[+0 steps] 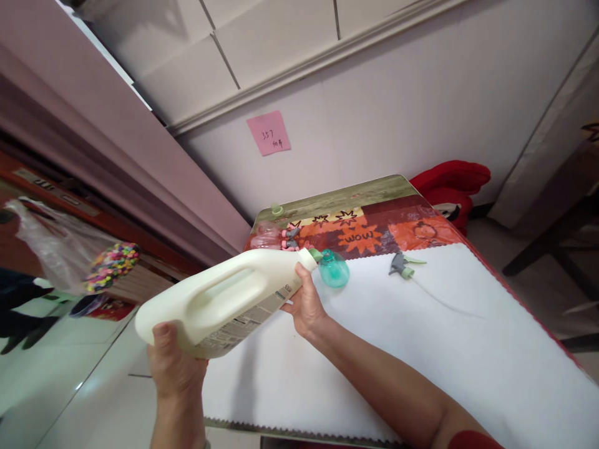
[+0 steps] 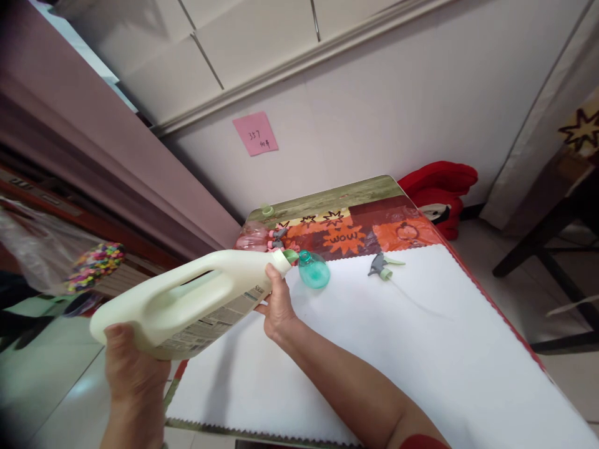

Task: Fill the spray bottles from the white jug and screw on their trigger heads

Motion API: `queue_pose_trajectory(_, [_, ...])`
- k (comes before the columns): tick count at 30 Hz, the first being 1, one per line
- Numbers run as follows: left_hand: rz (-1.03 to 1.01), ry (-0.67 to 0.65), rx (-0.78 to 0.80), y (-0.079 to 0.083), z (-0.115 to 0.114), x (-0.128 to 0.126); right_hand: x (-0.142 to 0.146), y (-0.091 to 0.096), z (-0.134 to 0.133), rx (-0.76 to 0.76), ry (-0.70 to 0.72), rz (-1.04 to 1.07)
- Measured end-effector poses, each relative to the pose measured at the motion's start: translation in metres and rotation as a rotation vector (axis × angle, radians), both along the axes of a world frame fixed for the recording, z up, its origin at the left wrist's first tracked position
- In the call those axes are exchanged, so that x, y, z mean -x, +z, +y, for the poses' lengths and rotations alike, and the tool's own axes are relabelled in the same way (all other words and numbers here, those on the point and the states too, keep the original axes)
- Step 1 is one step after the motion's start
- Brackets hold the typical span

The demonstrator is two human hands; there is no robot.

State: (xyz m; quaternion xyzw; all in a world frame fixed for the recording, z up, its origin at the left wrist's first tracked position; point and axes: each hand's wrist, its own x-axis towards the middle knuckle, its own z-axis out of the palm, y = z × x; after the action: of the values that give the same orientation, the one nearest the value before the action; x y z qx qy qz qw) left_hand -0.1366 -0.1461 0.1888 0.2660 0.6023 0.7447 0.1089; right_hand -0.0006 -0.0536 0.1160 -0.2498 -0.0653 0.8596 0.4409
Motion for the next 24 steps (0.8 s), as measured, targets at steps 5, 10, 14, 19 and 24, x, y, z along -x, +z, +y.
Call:
queue_pose_trajectory(5, [0.004, -0.010, -0.009, -0.0021, -0.0003, 0.0031, 0.0003, -0.0007, 0.0000, -0.001, 0.000, 0.004])
queue_pose_trajectory(10, [-0.011, -0.006, -0.014, -0.0013, -0.0002, 0.0017, 0.0003, -0.0002, 0.0002, 0.005, 0.004, 0.002])
queue_pose_trajectory(14, [-0.011, -0.007, -0.010, -0.0014, -0.0010, 0.0009, 0.0002, 0.0000, 0.0000, 0.008, -0.003, 0.001])
queue_pose_trajectory(19, [-0.018, -0.013, -0.037, -0.0018, -0.0016, 0.0028, 0.0000, -0.0003, 0.0000, 0.001, 0.005, 0.000])
queue_pose_trajectory(24, [-0.030, -0.003, -0.018, 0.0006, -0.0006, 0.0001, 0.0001, -0.0006, 0.0003, -0.002, 0.006, 0.002])
